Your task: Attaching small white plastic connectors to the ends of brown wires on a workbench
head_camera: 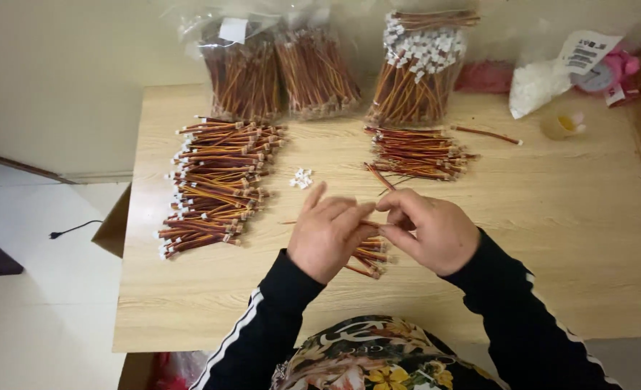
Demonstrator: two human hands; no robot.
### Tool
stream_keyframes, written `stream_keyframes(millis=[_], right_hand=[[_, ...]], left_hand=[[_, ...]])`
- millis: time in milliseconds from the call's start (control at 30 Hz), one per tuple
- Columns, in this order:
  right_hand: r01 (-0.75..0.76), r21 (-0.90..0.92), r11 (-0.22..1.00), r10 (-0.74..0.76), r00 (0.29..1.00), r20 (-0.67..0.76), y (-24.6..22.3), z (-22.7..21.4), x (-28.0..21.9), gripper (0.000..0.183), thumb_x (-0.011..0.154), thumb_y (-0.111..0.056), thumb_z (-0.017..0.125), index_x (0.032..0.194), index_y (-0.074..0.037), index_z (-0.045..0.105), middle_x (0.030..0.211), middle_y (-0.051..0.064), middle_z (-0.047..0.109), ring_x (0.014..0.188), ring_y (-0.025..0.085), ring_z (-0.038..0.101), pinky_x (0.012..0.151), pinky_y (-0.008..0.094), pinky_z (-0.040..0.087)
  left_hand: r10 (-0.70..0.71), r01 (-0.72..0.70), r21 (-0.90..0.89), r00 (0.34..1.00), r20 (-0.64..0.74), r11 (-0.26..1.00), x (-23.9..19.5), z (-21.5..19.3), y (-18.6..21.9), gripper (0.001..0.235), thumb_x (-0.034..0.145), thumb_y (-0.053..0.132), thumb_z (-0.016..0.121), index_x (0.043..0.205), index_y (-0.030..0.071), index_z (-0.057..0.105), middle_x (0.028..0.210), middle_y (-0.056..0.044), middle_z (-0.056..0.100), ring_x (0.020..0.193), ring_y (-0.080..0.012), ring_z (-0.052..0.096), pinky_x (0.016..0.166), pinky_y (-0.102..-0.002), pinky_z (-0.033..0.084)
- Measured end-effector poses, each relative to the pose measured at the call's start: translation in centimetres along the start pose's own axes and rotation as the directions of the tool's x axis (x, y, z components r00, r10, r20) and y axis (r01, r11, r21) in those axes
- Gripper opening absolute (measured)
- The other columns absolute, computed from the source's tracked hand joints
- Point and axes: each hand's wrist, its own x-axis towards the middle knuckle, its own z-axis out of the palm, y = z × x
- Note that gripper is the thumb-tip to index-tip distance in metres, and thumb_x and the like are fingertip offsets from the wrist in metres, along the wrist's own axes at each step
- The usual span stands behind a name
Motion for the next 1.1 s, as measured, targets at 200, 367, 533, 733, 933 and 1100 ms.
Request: stream_keyframes(millis=[200, 367, 533, 733, 933, 1100], right_hand=[[0.113, 0.206, 0.972, -0.089, 0.988, -0.122, -3.0, -1.2, 0.2, 0.029, 0.076, -0.018, 0.079, 0.103, -0.011, 0.068, 0.077, 0.007, 0.072, 0.072, 0.023, 0.071, 0.069, 0.035, 0.058], [0.214, 0.263, 0.941, -0.150, 0.958, -0.243, -5.1, -0.9, 0.7, 0.005, 0.084, -0.014, 0.073, 0.084, -0.009, 0.073, 0.066, 0.005, 0.064, 0.060, 0.018, 0.062, 0.062, 0.029, 0.051], [0.176, 0.303, 0.937, -0.075, 0.945, -0.319, -2.6, -2.1, 0.5, 0.010, 0.087, -0.010, 0.072, 0.077, -0.006, 0.071, 0.058, 0.005, 0.057, 0.057, 0.014, 0.055, 0.059, 0.028, 0.047], [0.035, 0.429, 0.903, 0.098, 0.953, -0.285, 1.7, -2.2, 0.8, 0.016, 0.091, -0.014, 0.070, 0.079, -0.004, 0.068, 0.057, 0.003, 0.057, 0.058, 0.011, 0.049, 0.059, 0.024, 0.045], [-0.072, -0.076, 0.995, 0.039, 0.928, -0.372, 3.3, -0.8, 2.4, 0.019, 0.085, -0.021, 0.075, 0.102, -0.013, 0.071, 0.084, 0.009, 0.068, 0.084, 0.027, 0.067, 0.073, 0.037, 0.050], [0.396, -0.423, 0.815, -0.532, 0.801, -0.274, -0.5, 1.2, 4.0, 0.013, 0.089, -0.030, 0.070, 0.091, -0.018, 0.072, 0.095, 0.005, 0.064, 0.092, 0.028, 0.063, 0.080, 0.041, 0.050]], left_hand=[[-0.405, 0.376, -0.614, 0.909, 0.098, 0.695, 0.0, -1.9, 2.5, 0.012, 0.087, 0.020, 0.071, 0.097, 0.014, 0.075, 0.080, -0.004, 0.075, 0.082, -0.0202, 0.073, 0.078, -0.032, 0.056], [-0.455, 0.406, -0.720, 0.879, 0.141, 0.562, -0.7, -1.9, 2.2, 0.010, 0.091, 0.014, 0.066, 0.094, 0.011, 0.075, 0.072, -0.005, 0.072, 0.074, -0.0118, 0.066, 0.075, -0.031, 0.055], [-0.510, 0.458, -0.685, 0.848, 0.146, 0.567, -0.8, -4.5, 1.3, 0.014, 0.094, 0.012, 0.061, 0.093, 0.008, 0.074, 0.068, -0.008, 0.070, 0.070, -0.0129, 0.062, 0.074, -0.034, 0.055], [-0.560, 0.524, -0.608, 0.814, 0.153, 0.596, -2.6, -3.6, -2.0, 0.012, 0.092, 0.015, 0.064, 0.088, 0.008, 0.074, 0.065, -0.007, 0.070, 0.065, -0.0125, 0.060, 0.069, -0.031, 0.052], [-0.604, 0.563, -0.537, 0.788, 0.120, 0.628, -2.4, -3.3, -2.1, 0.014, 0.092, 0.015, 0.062, 0.085, 0.009, 0.073, 0.065, -0.006, 0.070, 0.063, -0.0142, 0.063, 0.067, -0.030, 0.053], [-0.534, 0.509, -0.393, 0.844, 0.050, 0.766, -1.4, -3.4, -1.1, 0.011, 0.089, 0.017, 0.064, 0.083, 0.012, 0.072, 0.064, -0.008, 0.067, 0.062, -0.0245, 0.067, 0.062, -0.034, 0.053]])
